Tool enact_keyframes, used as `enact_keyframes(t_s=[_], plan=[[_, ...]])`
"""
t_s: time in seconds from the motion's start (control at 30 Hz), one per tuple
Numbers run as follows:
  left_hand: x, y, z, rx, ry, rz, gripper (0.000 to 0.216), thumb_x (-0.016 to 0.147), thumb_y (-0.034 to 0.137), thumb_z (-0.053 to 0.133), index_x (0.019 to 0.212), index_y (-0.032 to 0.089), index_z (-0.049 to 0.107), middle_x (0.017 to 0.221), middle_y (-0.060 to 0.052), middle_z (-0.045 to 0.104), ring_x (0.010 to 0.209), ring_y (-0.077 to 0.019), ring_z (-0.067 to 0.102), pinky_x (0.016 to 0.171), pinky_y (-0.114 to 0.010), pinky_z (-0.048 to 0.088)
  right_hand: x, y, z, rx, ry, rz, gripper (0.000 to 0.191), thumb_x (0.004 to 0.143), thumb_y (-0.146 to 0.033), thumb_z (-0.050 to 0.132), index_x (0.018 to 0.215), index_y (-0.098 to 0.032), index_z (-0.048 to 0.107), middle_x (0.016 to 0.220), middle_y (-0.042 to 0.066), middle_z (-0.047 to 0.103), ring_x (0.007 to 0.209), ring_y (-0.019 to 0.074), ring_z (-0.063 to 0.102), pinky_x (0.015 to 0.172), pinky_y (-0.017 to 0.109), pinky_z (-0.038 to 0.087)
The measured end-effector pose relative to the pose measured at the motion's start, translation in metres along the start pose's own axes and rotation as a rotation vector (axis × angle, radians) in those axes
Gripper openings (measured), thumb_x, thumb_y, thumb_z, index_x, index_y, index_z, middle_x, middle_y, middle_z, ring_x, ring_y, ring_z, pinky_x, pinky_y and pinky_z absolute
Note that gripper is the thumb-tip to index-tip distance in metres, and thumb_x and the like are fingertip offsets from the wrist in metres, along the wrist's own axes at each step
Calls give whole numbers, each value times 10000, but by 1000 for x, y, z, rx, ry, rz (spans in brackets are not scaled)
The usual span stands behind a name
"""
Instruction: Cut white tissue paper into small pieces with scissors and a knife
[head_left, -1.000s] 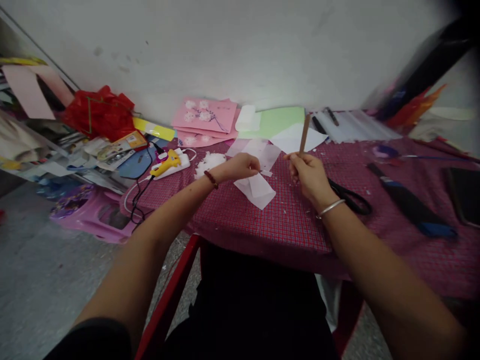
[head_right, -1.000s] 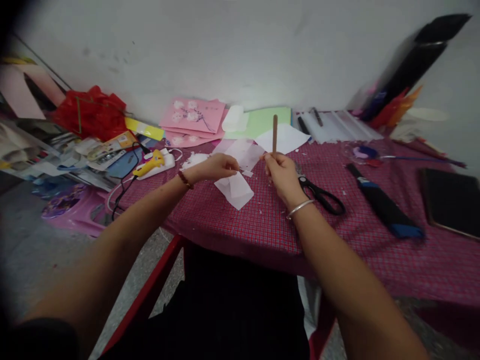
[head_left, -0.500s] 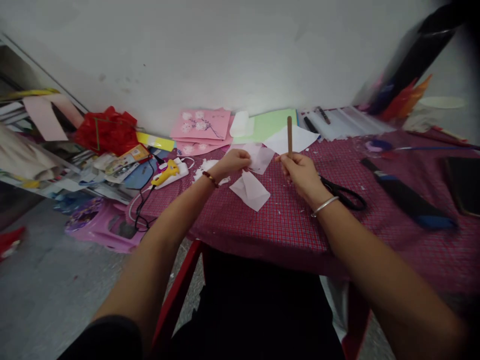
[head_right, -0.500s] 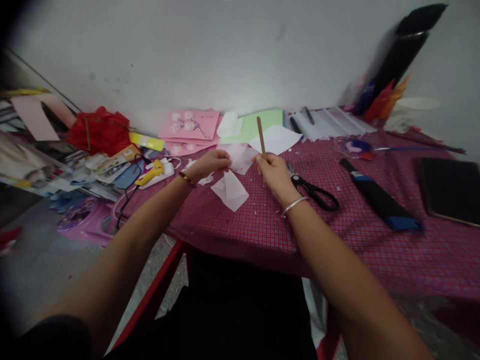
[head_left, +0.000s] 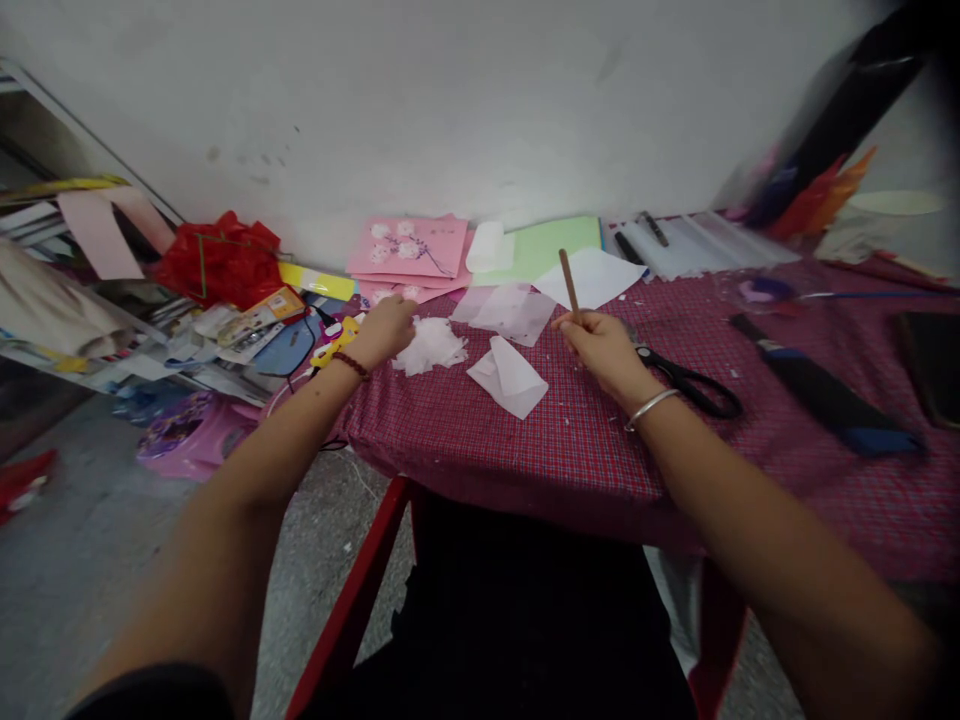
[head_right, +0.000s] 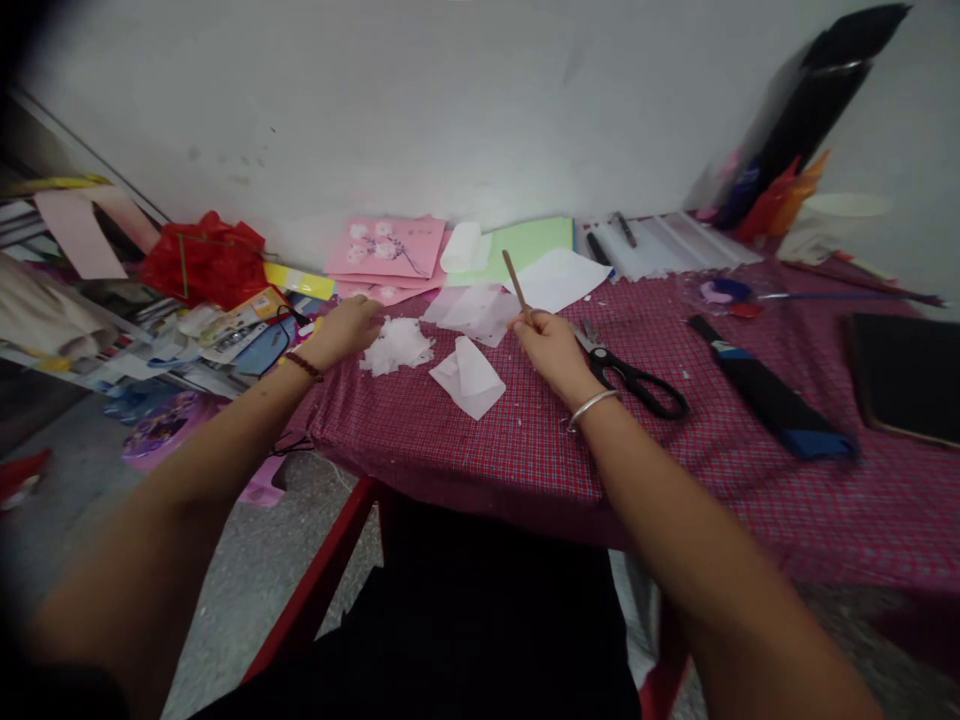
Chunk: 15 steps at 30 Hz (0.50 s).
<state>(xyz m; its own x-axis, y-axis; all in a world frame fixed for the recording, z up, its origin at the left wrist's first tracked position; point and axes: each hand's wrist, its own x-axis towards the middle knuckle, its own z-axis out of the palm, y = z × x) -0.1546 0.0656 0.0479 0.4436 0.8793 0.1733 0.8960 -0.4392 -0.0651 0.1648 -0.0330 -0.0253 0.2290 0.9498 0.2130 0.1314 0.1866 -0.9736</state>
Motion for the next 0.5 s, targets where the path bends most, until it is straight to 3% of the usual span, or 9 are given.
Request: enact_keyframes(t_s=[0.1, 0.23, 0.37, 0.5], plan=[[-8, 40, 1, -15, 4, 327, 359, 871, 187, 520, 1202, 128, 642, 1195, -154, 649, 1149, -261, 586, 1007, -386, 454, 0, 2, -1, -27, -17, 3, 146, 794, -313, 599, 795, -188, 675, 547, -50, 443, 508, 130, 375, 501, 289, 314], [-23, 99, 3, -55, -145, 692, 335, 840, 208, 590, 1164, 157, 659, 1184, -122, 667, 1103, -239, 613, 987, -362, 469, -1, 2, -2, -74, -21, -3, 167, 799, -328, 585, 822, -188, 672, 558, -44, 442, 531, 140, 389, 519, 294, 315], [-35, 132, 10, 18, -186, 761, 303, 811, 238, 628, 1098, 146, 659, 1122, -127, 691, 1058, -257, 628, 975, -399, 470, -2, -2, -2, -80, -36, -5, 172, 797, -340, 574, 815, -190, 658, 570, -39, 449, 543, 145, 392, 536, 302, 318], [-27, 139, 23, 96, -143, 715, 203, 828, 130, 546, 1003, 126, 648, 1039, -133, 709, 976, -240, 643, 935, -393, 469, -3, -6, 0, -70, -53, 21, 151, 794, -314, 569, 820, -194, 657, 569, -44, 439, 521, 142, 379, 536, 309, 310]])
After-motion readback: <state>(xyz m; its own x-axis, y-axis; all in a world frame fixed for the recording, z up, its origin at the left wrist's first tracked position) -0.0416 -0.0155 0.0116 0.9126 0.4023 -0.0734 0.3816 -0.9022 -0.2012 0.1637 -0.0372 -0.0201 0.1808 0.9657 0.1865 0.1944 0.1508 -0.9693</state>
